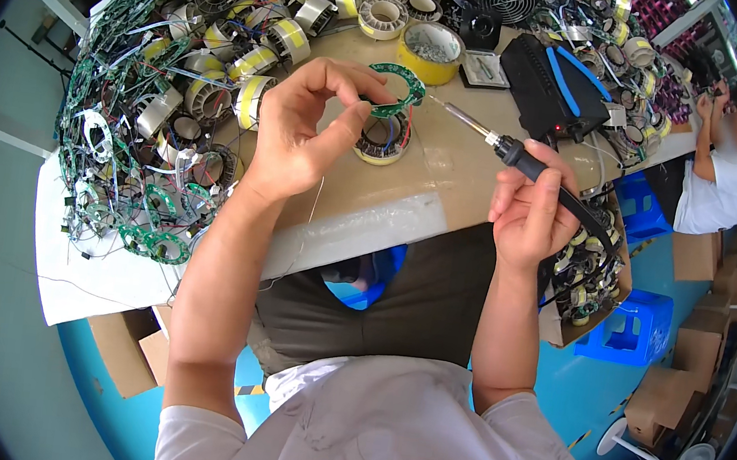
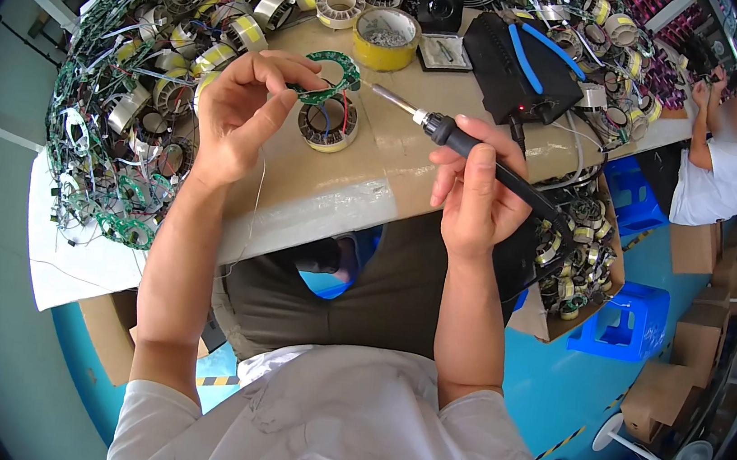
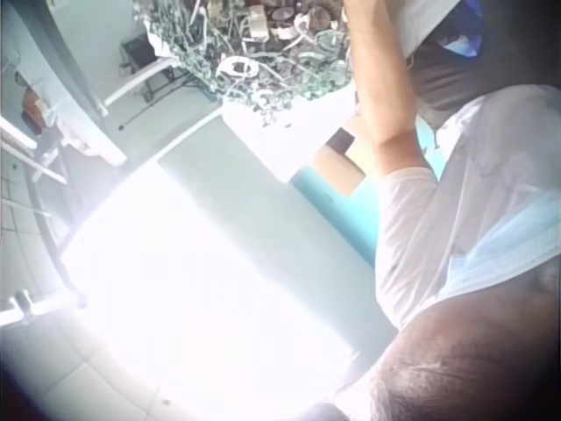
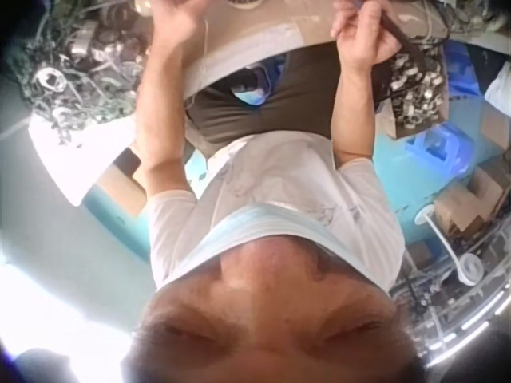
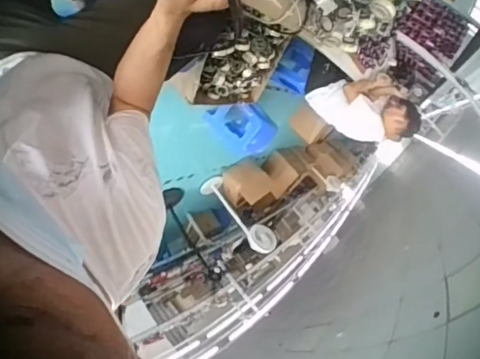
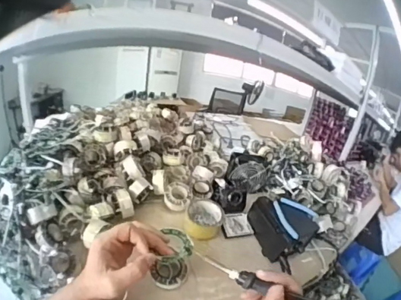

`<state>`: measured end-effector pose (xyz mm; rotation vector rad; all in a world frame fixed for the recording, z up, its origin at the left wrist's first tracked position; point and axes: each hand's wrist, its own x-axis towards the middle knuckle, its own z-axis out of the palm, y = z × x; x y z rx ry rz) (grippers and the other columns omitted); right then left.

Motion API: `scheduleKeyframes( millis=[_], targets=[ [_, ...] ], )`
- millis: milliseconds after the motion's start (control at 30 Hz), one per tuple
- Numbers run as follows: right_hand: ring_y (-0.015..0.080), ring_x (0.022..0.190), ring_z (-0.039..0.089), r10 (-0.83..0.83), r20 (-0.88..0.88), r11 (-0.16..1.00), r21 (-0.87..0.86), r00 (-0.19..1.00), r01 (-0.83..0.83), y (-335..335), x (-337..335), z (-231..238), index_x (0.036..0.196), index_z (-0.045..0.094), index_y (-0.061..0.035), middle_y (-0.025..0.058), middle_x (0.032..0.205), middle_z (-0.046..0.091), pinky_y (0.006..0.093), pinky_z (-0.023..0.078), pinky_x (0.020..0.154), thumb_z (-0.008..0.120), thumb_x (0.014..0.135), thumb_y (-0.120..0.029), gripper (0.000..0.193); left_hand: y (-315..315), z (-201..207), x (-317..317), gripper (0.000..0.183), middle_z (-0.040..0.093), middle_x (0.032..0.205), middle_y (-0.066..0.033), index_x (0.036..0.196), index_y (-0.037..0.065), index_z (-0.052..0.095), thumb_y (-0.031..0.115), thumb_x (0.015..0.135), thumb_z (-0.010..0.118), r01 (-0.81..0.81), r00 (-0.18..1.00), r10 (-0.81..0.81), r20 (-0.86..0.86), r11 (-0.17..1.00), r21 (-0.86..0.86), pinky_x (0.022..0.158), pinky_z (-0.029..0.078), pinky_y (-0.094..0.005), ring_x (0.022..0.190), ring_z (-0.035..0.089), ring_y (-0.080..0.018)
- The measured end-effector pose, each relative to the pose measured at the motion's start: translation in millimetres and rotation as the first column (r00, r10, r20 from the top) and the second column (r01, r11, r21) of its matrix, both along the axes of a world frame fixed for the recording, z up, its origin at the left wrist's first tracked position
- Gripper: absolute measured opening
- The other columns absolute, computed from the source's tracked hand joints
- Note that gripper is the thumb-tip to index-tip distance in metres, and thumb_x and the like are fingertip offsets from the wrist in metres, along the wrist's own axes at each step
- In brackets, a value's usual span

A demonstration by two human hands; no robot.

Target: Soldering wires to circular circuit boards and assembling them onto magnetic coils at a factory workbench.

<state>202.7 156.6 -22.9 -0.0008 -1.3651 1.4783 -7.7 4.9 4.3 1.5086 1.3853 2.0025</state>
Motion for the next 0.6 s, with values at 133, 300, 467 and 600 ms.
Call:
scheduleKeyframes(
  millis=[133, 300, 467, 600],
  targets=[
    [0.0082, 0.046, 0.05, 0.003, 0.024, 1.0, -0.026, 1.0, -0.002, -4.2, 1.5, -3.5, 0.118, 0.061, 0.0057, 0.0173, 0.084, 0.071, 0.0206, 0.038, 0.043, 0.055, 0.104, -0.018, 0.029, 0.7, -0.1, -0.6, 0.007, 0.072, 0.103, -0.0155, 0.089, 0.001, 0.058, -0.005, 0.087, 0.061, -0.001, 1.0, 0.001, -0.014, 1.0, -0.001, 0.103, 0.046, -0.0426, 0.111, 0.064, -0.0263],
    [0.0076, 0.046, 0.05, 0.0, 0.051, 1.0, -0.025, 0.999, 0.002, -5.9, 0.0, -3.8, 0.117, 0.062, 0.0053, 0.0174, 0.083, 0.071, 0.0207, 0.038, 0.043, 0.057, 0.102, -0.015, 0.025, 0.3, -0.4, -0.6, 0.007, 0.072, 0.103, -0.0155, 0.089, 0.001, 0.058, -0.005, 0.086, 0.061, -0.002, 1.0, 0.002, -0.025, 1.0, 0.002, 0.102, 0.047, -0.0423, 0.109, 0.064, -0.0264],
    [0.0094, 0.047, 0.05, -0.01, 0.09, 1.0, 0.011, 0.996, 0.009, -4.0, 1.5, -5.6, 0.119, 0.06, 0.0069, 0.0178, 0.083, 0.07, 0.0223, 0.039, 0.042, 0.051, 0.104, -0.015, 0.028, 0.0, 0.1, -0.2, 0.007, 0.072, 0.102, -0.0156, 0.089, 0.001, 0.058, -0.005, 0.087, 0.061, 0.002, 1.0, -0.002, -0.019, 1.0, 0.002, 0.101, 0.047, -0.0411, 0.108, 0.064, -0.0258],
    [0.0114, 0.047, 0.051, -0.016, 0.131, 0.999, 0.041, 0.991, 0.011, -5.4, 1.3, -5.0, 0.121, 0.058, 0.008, 0.0178, 0.082, 0.069, 0.0239, 0.041, 0.041, 0.047, 0.105, -0.016, 0.031, -1.1, 0.1, -0.3, 0.008, 0.072, 0.102, -0.0157, 0.089, 0.001, 0.058, -0.006, 0.087, 0.061, -0.001, 1.0, 0.001, -0.017, 1.0, -0.002, 0.101, 0.047, -0.0404, 0.108, 0.064, -0.0253]
  ],
)
